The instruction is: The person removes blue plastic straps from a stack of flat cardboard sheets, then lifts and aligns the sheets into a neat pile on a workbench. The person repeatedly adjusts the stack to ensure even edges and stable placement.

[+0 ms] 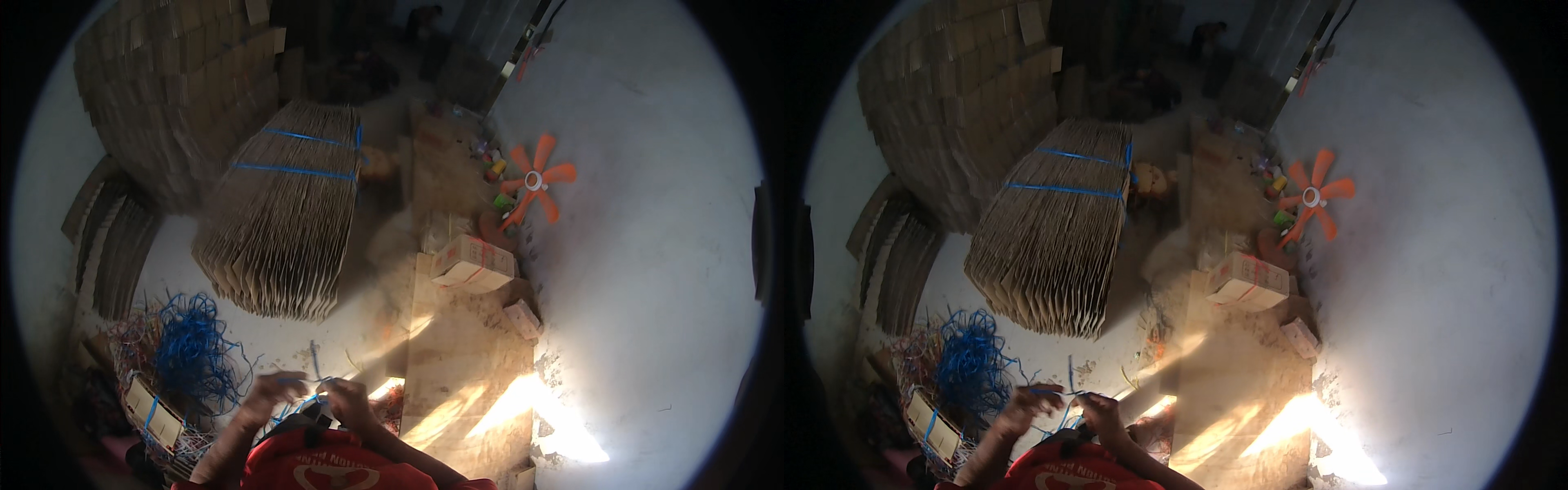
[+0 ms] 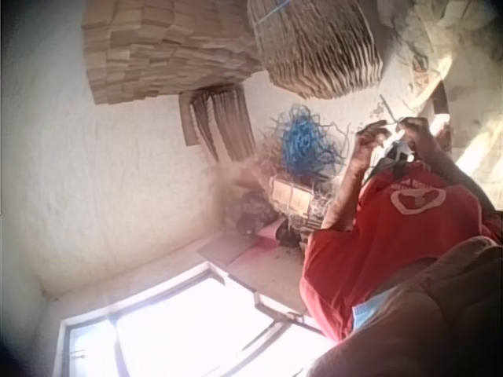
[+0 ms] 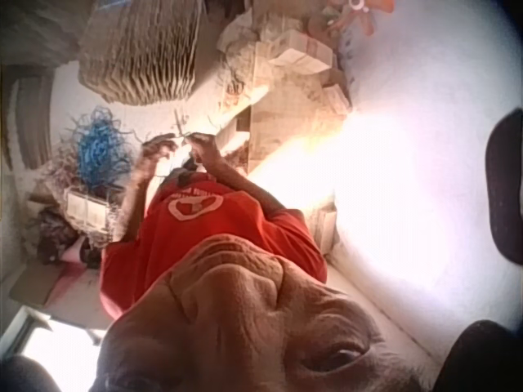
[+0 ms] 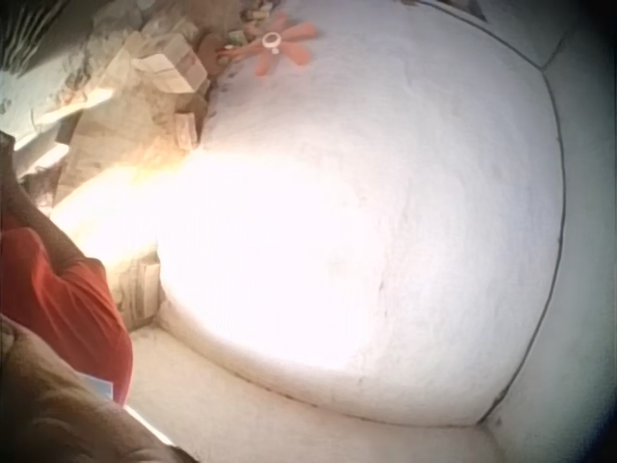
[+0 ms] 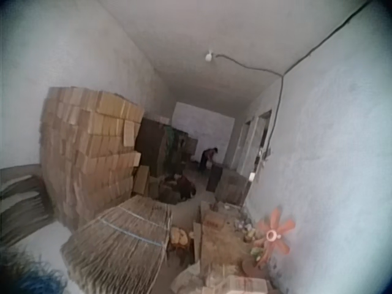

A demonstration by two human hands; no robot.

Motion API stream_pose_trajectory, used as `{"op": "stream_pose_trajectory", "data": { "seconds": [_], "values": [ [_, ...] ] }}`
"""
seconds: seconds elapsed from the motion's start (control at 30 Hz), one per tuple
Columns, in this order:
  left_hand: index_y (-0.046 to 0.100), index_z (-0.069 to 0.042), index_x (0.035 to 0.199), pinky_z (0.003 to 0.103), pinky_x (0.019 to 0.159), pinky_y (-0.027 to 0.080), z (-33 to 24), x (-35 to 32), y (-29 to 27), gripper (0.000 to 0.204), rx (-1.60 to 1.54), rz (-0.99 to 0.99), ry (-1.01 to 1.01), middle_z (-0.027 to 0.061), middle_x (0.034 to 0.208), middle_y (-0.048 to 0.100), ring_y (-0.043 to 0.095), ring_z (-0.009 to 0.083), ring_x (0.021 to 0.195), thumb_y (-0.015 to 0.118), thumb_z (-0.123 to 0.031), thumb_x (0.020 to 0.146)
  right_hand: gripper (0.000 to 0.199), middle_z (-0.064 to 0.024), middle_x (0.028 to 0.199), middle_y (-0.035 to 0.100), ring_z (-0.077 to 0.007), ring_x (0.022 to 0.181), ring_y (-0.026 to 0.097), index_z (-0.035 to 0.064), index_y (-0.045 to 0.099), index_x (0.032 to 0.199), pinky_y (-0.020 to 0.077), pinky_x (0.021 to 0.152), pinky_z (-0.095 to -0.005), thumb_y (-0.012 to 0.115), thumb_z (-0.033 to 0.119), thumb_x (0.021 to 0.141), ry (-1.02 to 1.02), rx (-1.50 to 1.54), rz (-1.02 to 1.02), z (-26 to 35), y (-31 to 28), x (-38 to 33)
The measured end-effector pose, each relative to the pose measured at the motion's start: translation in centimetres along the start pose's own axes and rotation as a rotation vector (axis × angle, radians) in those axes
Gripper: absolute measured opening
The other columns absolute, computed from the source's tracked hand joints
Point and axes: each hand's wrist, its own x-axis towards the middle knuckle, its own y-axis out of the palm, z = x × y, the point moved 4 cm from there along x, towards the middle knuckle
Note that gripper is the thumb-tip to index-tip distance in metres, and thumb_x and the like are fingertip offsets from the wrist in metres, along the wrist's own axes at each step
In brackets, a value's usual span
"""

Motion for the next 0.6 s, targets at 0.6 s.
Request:
{"op": "stream_pose_trajectory", "data": {
  "seconds": [0.6],
  "values": [
    [0.054,0.0,0.087,0.042,0.077,0.051,3.2,-0.3,2.9,0.004,-0.739,-0.268,-0.058,0.0078,0.071,0.056,0.058,0.0219,0.07,0.053,-0.003,0.089,0.025,0.0056,0.057,0.04,-0.0037,0.049,0.036,0.0042,0.061,0.082,0.0258,0.044,-0.0232,0.052,0.022,0.096,0.044,-0.029,-0.06,-1.4,0.5,-0.7]
  ]
}}
